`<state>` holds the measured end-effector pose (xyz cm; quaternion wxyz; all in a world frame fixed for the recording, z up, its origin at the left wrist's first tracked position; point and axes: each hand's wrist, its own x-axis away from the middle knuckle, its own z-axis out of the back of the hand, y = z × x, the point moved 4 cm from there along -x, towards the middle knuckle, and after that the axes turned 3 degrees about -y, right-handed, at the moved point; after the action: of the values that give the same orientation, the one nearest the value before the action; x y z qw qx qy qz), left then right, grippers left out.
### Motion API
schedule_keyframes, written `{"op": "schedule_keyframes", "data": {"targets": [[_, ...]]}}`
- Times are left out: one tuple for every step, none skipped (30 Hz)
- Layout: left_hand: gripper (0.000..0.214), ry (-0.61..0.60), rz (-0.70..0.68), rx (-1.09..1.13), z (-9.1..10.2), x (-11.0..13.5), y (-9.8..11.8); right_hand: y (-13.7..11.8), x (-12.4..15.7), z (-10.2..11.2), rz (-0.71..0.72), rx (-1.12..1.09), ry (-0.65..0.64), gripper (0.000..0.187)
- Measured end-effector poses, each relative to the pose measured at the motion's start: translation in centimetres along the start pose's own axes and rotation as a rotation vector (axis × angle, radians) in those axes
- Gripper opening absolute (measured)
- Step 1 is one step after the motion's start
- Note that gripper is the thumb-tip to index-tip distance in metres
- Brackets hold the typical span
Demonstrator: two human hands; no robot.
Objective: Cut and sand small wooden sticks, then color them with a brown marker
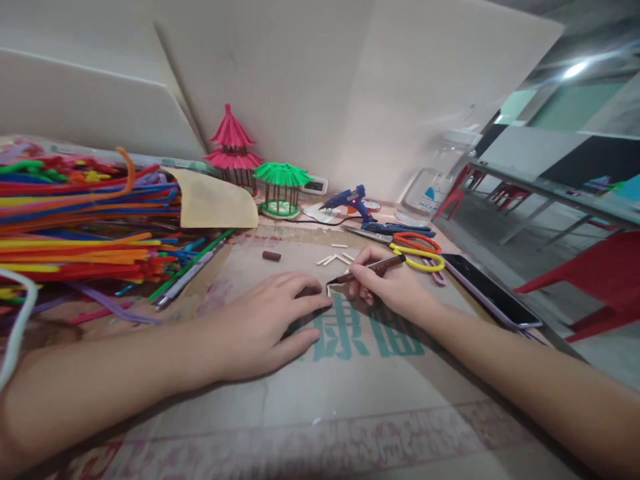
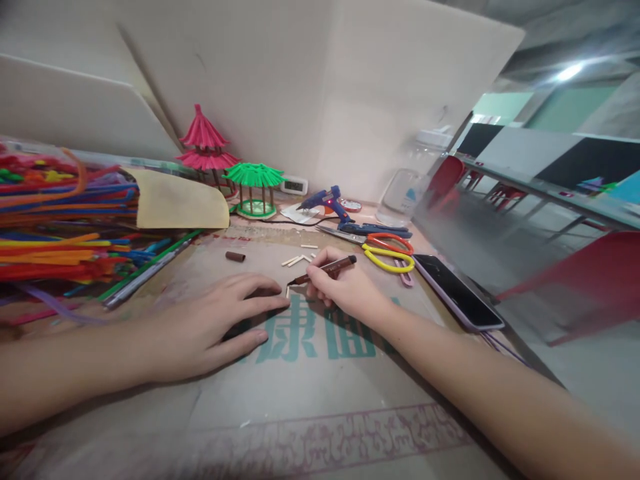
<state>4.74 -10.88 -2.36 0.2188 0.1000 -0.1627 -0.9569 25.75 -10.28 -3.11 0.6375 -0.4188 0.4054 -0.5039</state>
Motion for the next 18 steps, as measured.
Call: {"op": "schedule_keyframes", "data": {"targets": [[0.041, 0.001, -0.001, -0.001, 0.01, -0.02, 0.00, 0.04, 0.01, -0.02, 0.005, 0.005, -0.001, 0.025], [0.041, 0.005, -0.003, 0.000, 0.02, -0.03, 0.00, 0.07, 0.01, -0.03, 0.008, 0.009, -0.002, 0.025], [0.041, 0.007, -0.005, 0.001, 0.03, -0.05, 0.01, 0.09, 0.00, -0.02, 0.010, 0.012, -0.002, 0.024], [0.041, 0.010, -0.007, 0.003, 0.03, -0.07, 0.02, 0.11, -0.01, -0.01, 0.009, 0.014, -0.003, 0.024], [0.041, 0.012, -0.008, 0.006, 0.04, -0.09, 0.02, 0.11, -0.02, 0.01, 0.006, 0.016, -0.006, 0.024], [0.041, 0.013, -0.008, 0.008, 0.04, -0.11, 0.03, 0.11, -0.04, 0.02, 0.002, 0.017, -0.012, 0.024], [0.041, 0.011, -0.007, 0.010, 0.03, -0.13, 0.03, 0.09, -0.05, 0.03, -0.002, 0.020, -0.019, 0.023], [0.041, 0.008, -0.006, 0.010, 0.03, -0.14, 0.04, 0.06, -0.05, 0.02, -0.007, 0.024, -0.028, 0.023], [0.041, 0.004, -0.003, 0.008, 0.02, -0.14, 0.04, 0.02, -0.04, 0.02, -0.012, 0.029, -0.036, 0.023], [0.041, -0.001, -0.002, 0.007, 0.02, -0.14, 0.04, -0.04, -0.02, 0.01, -0.016, 0.033, -0.041, 0.023], [0.042, -0.004, 0.000, 0.006, 0.03, -0.14, 0.05, -0.10, 0.00, 0.02, -0.019, 0.034, -0.040, 0.023], [0.041, -0.004, -0.001, 0.007, 0.05, -0.13, 0.07, -0.16, 0.03, 0.03, -0.020, 0.032, -0.033, 0.024], [0.041, -0.002, -0.003, 0.009, 0.09, -0.12, 0.11, -0.23, 0.05, 0.05, -0.019, 0.028, -0.022, 0.024], [0.041, 0.002, -0.006, 0.012, 0.14, -0.12, 0.15, -0.30, 0.06, 0.06, -0.016, 0.022, -0.010, 0.025], [0.041, 0.006, -0.010, 0.014, 0.18, -0.13, 0.19, -0.35, 0.06, 0.06, -0.012, 0.017, 0.001, 0.025], [0.040, 0.009, -0.012, 0.014, 0.21, -0.14, 0.23, -0.39, 0.05, 0.05, -0.009, 0.015, 0.008, 0.025], [0.040, 0.009, -0.013, 0.012, 0.23, -0.16, 0.26, -0.41, 0.03, 0.02, -0.007, 0.016, 0.010, 0.026], [0.040, 0.008, -0.014, 0.009, 0.24, -0.17, 0.29, -0.41, 0.00, -0.02, -0.007, 0.018, 0.008, 0.026]]}}
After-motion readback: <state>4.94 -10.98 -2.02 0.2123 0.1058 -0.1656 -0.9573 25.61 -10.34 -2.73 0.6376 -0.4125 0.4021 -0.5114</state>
